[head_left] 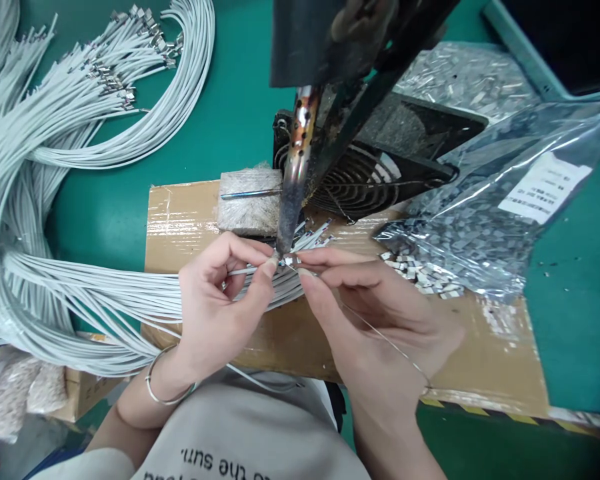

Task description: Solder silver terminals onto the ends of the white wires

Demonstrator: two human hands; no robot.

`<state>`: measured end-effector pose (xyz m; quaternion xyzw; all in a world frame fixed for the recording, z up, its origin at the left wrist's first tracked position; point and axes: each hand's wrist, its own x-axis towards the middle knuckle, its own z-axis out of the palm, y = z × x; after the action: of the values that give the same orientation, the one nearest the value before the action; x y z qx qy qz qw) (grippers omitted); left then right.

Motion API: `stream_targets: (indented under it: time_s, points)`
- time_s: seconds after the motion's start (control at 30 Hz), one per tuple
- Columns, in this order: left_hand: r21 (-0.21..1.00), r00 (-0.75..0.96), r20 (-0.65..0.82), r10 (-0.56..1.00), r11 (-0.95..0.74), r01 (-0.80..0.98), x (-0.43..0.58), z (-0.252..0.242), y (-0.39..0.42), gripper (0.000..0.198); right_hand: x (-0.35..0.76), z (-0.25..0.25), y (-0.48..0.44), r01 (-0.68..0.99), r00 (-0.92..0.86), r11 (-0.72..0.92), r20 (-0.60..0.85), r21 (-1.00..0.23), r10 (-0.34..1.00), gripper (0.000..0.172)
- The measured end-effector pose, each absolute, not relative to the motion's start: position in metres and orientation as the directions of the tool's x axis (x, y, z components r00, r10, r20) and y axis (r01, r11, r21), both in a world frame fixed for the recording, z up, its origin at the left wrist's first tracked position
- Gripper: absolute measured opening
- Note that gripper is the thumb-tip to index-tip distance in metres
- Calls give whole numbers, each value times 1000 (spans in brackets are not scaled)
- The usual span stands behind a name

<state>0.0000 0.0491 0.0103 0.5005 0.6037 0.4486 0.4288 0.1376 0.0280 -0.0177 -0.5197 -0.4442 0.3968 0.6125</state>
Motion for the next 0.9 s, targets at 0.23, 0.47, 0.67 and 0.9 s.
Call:
stream_targets:
  time_s: [0.23,0.47,0.67,0.9]
  points:
    - [959,-150,-76,986,113,258,-2,9,50,15,138,-21,25,3,253,129,125,-992,959,18]
    - [962,-148,-68,987,105,252,0,9,50,15,138,-22,25,31,263,124,128,-992,956,18]
    - [966,-137,-25,990,59,250,0,9,48,15,136,-20,25,22,280,146,147,-989,949,22]
    - [962,-140,-51,989,87,260,-2,8,48,13,137,-23,24,50,256,141,149,-989,955,19]
